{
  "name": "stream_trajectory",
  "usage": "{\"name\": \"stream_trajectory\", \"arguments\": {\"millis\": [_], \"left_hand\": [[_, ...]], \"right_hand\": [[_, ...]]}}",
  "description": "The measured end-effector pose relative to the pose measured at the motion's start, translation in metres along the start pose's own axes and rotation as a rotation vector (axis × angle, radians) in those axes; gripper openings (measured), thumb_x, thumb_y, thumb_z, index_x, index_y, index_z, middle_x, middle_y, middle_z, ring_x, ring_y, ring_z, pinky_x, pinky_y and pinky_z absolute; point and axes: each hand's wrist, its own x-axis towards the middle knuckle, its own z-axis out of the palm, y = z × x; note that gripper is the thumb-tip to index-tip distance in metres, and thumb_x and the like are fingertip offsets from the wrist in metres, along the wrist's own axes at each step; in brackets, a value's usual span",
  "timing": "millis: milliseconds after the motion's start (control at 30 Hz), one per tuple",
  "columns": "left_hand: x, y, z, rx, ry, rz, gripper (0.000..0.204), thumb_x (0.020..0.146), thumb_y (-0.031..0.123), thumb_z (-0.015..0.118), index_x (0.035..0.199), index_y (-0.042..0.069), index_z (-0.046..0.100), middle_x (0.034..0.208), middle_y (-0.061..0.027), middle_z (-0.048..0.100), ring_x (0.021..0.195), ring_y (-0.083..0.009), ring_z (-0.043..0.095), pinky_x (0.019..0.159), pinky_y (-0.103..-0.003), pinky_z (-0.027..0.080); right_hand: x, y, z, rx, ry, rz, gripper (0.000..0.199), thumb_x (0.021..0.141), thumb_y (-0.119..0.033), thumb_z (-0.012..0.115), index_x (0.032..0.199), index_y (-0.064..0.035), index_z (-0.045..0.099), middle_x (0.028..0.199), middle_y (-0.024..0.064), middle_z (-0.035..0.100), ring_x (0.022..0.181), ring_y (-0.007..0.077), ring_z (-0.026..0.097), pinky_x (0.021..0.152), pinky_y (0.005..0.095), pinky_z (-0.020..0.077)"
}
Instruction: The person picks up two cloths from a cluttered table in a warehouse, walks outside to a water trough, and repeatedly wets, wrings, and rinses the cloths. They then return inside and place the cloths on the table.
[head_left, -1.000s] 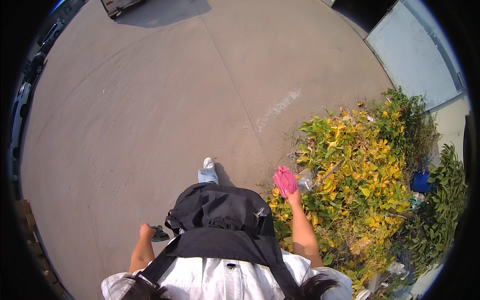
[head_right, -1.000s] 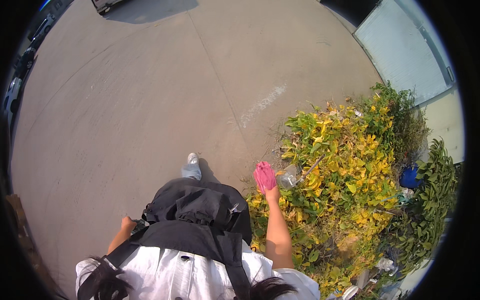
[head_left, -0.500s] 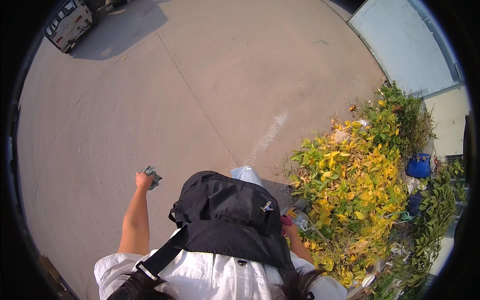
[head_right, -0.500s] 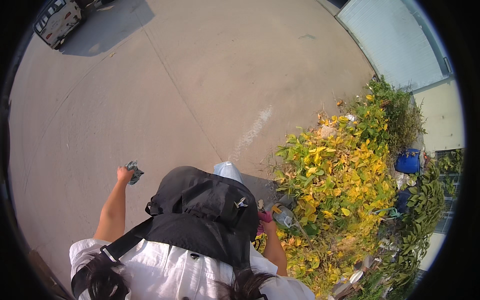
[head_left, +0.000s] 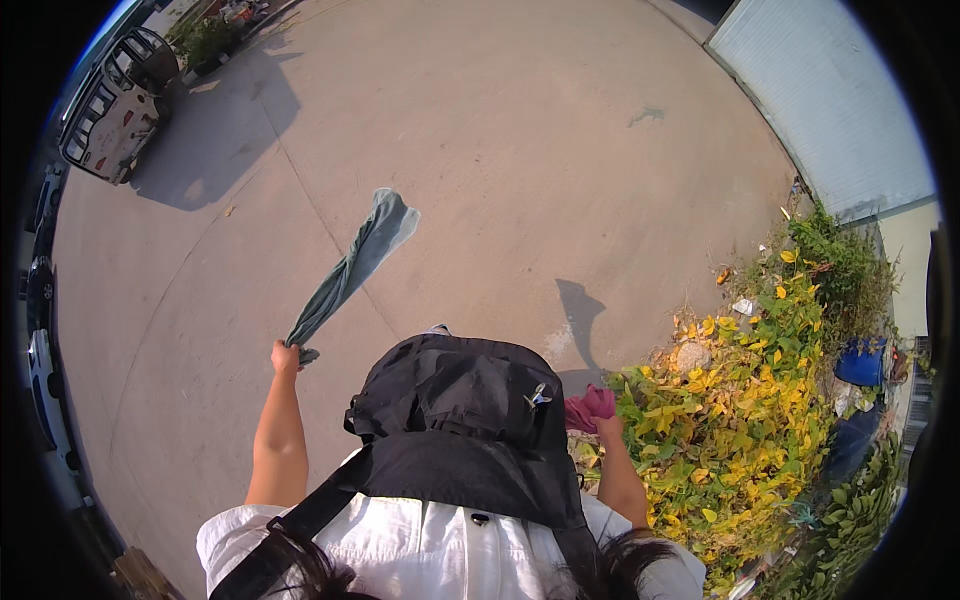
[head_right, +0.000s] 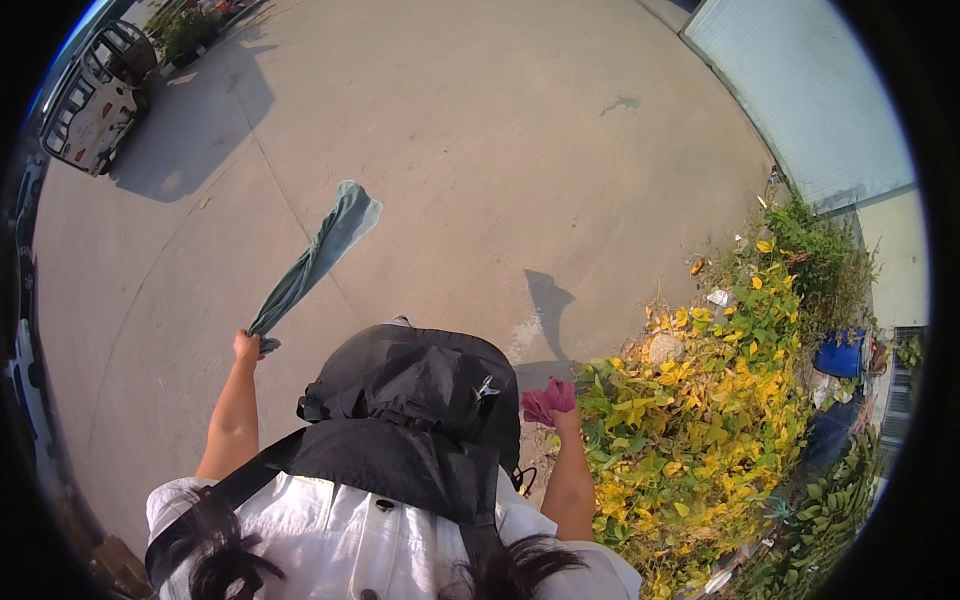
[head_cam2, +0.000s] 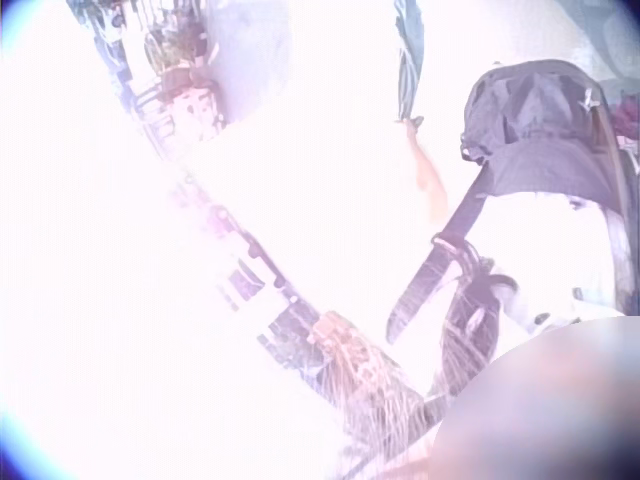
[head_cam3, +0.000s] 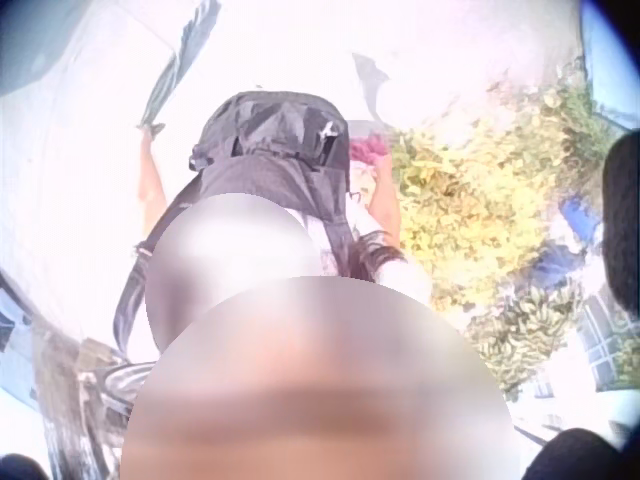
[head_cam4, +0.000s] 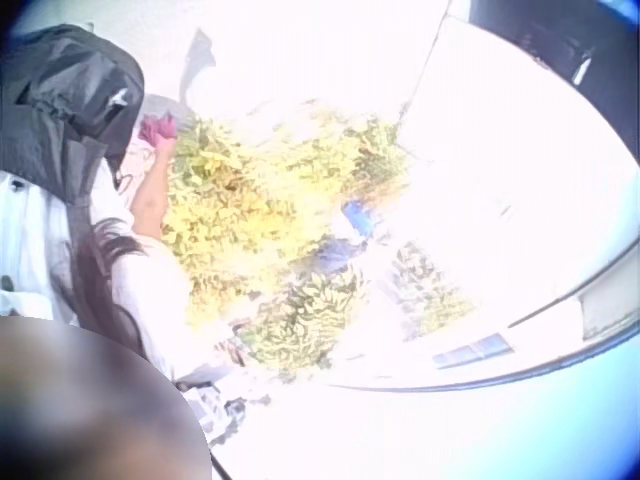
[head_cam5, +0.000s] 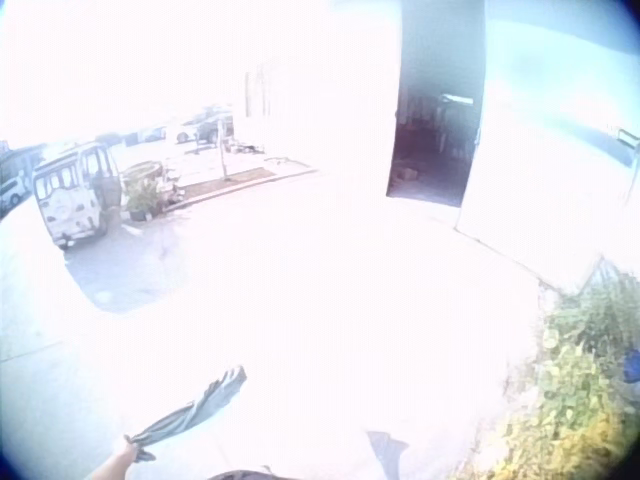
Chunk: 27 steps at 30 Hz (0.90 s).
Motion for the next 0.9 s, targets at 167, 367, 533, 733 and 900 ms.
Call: {"name": "stream_trajectory", "arguments": {"millis": [167, 367, 533, 733, 900], "left_hand": [[0.072, 0.103, 0.033, -0.391, 0.033, -0.174, 0.024, 0.082, 0.009, 0.066, 0.103, -0.003, 0.063, 0.085, -0.0111, 0.069, 0.070, -0.0230, 0.069, 0.053, -0.037, 0.053], [0.165, 0.469, 0.140, -0.387, -0.273, 0.098, 0.033, 0.078, 0.012, 0.070, 0.106, -0.005, 0.066, 0.085, -0.0088, 0.069, 0.074, -0.0175, 0.067, 0.067, -0.031, 0.053], [0.116, 0.892, 0.234, -0.250, -0.594, 0.586, 0.035, 0.080, 0.011, 0.067, 0.115, 0.007, 0.063, 0.080, -0.0057, 0.067, 0.071, -0.0127, 0.064, 0.062, -0.028, 0.050], [0.026, 1.294, 0.310, -0.302, -1.015, 0.844, 0.029, 0.092, 0.015, 0.071, 0.119, 0.010, 0.061, 0.078, 0.0023, 0.059, 0.059, -0.0041, 0.049, 0.052, -0.022, 0.041], [0.012, 1.531, 0.390, -0.300, -1.135, 0.884, 0.021, 0.097, 0.018, 0.069, 0.117, 0.012, 0.069, 0.084, 0.0067, 0.057, 0.068, -0.0032, 0.046, 0.061, -0.021, 0.041]], "right_hand": [[0.165, -0.358, -0.139, 0.192, 0.416, -0.427, 0.055, 0.081, -0.021, 0.070, 0.123, 0.0094, 0.052, 0.118, 0.0336, 0.059, 0.113, 0.0496, 0.057, 0.102, 0.0514, 0.0443], [0.238, -0.699, -0.322, 0.808, 0.425, -0.773, 0.051, 0.084, -0.011, 0.063, 0.130, 0.0030, 0.049, 0.126, 0.0222, 0.058, 0.118, 0.0365, 0.057, 0.104, 0.0470, 0.0433], [0.265, -0.905, -0.434, 1.451, -0.053, -0.756, 0.044, 0.095, -0.015, 0.058, 0.136, -0.0023, 0.050, 0.139, 0.0113, 0.055, 0.129, 0.0264, 0.053, 0.111, 0.0449, 0.0405], [0.354, -1.096, -0.518, 1.708, -0.321, -0.772, 0.044, 0.098, -0.027, 0.056, 0.133, -0.0018, 0.056, 0.135, 0.0107, 0.062, 0.127, 0.0270, 0.057, 0.112, 0.0454, 0.0413], [0.454, -1.249, -0.603, 1.946, -0.554, -0.707, 0.045, 0.096, -0.030, 0.054, 0.133, -0.0030, 0.057, 0.132, 0.0124, 0.063, 0.123, 0.0292, 0.059, 0.109, 0.0456, 0.0449]]}}
